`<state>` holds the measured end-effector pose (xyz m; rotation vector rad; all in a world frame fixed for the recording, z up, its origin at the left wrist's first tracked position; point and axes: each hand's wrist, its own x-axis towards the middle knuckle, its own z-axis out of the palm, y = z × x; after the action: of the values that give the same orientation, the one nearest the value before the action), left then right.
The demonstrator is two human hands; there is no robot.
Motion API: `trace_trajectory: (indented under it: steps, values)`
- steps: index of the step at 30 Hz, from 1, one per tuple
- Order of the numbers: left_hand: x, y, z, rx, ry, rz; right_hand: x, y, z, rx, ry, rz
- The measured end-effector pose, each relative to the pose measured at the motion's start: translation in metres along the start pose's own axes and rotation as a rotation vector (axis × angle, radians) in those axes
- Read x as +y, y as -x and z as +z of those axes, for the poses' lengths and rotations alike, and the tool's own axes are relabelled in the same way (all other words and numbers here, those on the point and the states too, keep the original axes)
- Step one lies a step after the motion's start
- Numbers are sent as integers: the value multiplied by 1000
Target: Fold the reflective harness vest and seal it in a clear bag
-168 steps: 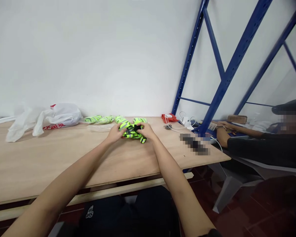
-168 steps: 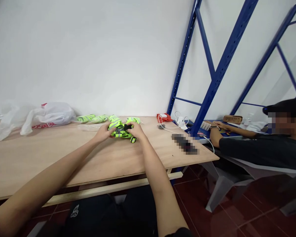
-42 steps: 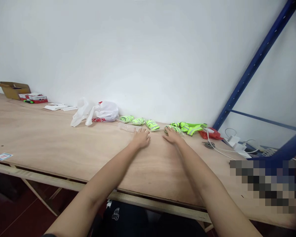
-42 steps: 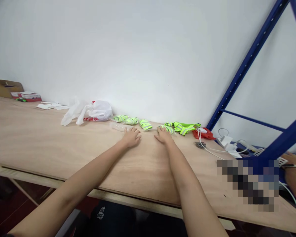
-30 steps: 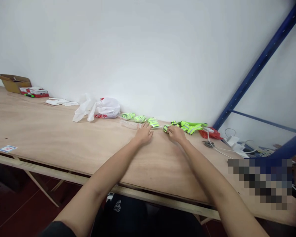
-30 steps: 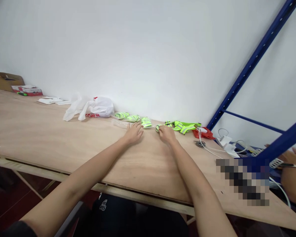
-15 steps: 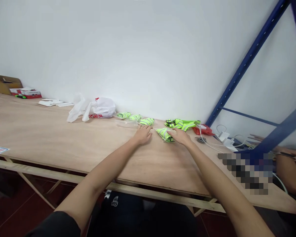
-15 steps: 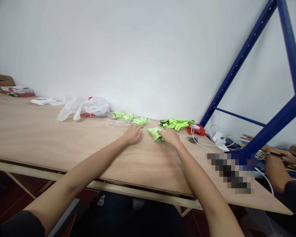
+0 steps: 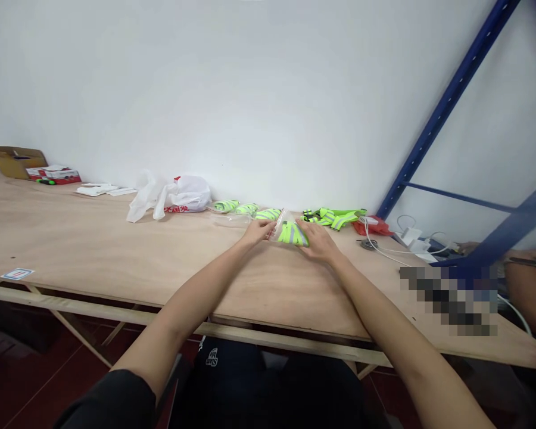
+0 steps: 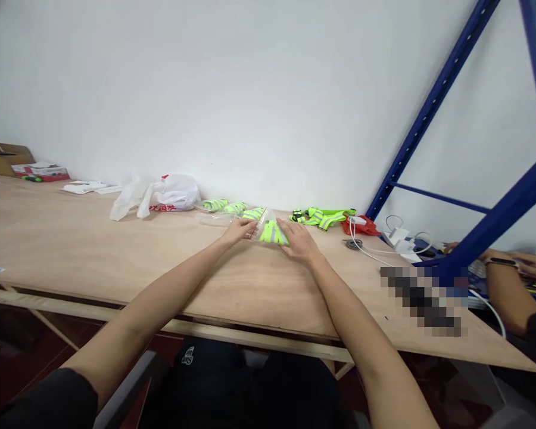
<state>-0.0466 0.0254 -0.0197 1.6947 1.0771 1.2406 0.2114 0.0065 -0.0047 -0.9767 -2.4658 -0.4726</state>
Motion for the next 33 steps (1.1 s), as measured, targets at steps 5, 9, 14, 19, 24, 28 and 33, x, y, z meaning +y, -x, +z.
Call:
trace_trajectory:
  steps: [5,9,14,19,24,28,33]
  values:
    - [11,7,1,-70,173,-81,-14,-5,-1,-31,116,-40]
    - [18,10,0,-94,270,-110,-38,-16,-6,-7,98,242]
    - [21,13,1,-116,325,-124,-54,-25,-16,-35,-60,334]
    - [23,14,11,-125,326,-33,-61,-30,-25,44,-264,342]
    - [19,16,24,-168,270,84,-66,-26,-16,40,-795,334]
    - [17,19,27,-192,217,143,-60,-19,-8,46,-880,383]
    - [16,23,28,-234,137,181,-52,-12,-1,-43,-1010,375]
